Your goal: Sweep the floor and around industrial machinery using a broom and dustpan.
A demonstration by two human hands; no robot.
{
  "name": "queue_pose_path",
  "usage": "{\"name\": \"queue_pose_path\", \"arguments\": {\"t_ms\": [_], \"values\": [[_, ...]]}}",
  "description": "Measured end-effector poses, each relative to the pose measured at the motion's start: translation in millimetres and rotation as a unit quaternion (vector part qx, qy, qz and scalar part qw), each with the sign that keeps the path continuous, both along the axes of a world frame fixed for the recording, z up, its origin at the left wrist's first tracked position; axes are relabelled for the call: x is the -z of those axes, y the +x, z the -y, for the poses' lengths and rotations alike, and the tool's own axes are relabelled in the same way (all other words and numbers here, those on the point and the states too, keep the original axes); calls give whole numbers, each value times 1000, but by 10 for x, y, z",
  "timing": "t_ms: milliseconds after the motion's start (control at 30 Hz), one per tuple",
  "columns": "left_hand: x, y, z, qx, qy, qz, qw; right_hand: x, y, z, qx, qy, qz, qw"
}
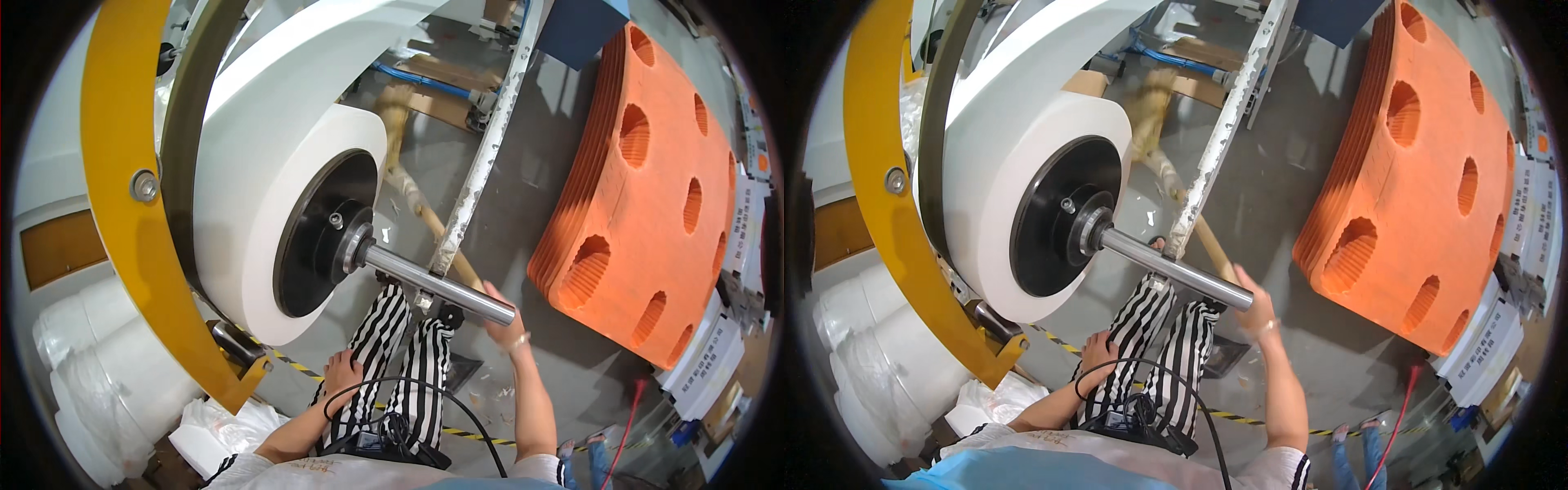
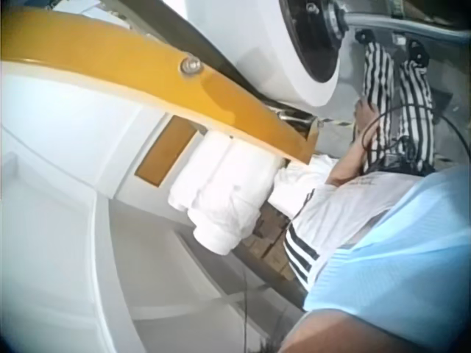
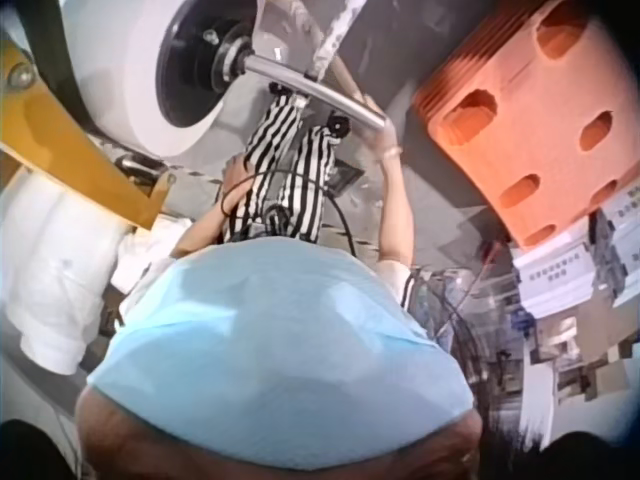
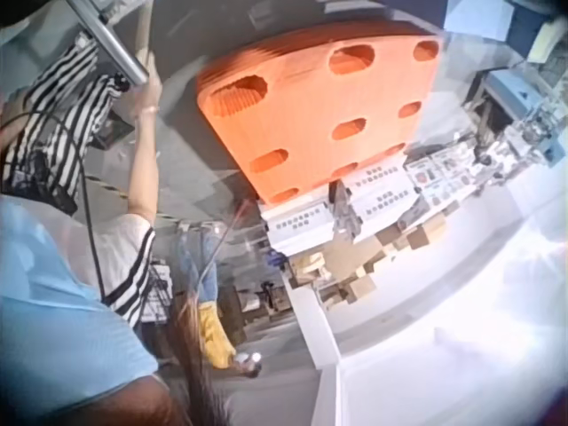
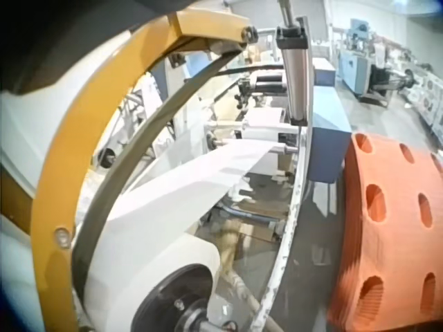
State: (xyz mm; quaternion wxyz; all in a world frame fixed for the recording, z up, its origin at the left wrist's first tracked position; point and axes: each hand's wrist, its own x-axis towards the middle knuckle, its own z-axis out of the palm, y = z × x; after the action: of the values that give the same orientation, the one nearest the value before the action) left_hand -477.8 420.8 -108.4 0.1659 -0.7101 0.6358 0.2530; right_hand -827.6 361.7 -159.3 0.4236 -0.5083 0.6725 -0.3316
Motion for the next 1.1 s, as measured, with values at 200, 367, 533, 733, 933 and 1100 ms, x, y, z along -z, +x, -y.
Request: {"name": "queue_pose_path", "arguments": {"t_ms": [200, 367, 533, 733, 933, 1100], "values": [[-48, 13, -11, -11, 4, -8, 1000, 530, 80, 1264, 132, 232, 180, 947], [-36, 42, -16, -9, 15, -10, 1000, 1047, -31, 1655, 139, 235, 210, 939], [-64, 65, 5, -2, 22, -7, 1000, 1872, -111, 1896, 175, 177, 160, 955], [-102, -16, 106, 39, -12, -16, 999, 1706, -612, 1805, 48, 245, 65, 966], [-37, 68, -20, 81, -10, 3, 997, 911, -620, 555, -148, 354, 42, 923], [-14, 125, -72, 59, 2, 12, 998, 377, -97, -1123, -129, 566, 70, 811]]}}
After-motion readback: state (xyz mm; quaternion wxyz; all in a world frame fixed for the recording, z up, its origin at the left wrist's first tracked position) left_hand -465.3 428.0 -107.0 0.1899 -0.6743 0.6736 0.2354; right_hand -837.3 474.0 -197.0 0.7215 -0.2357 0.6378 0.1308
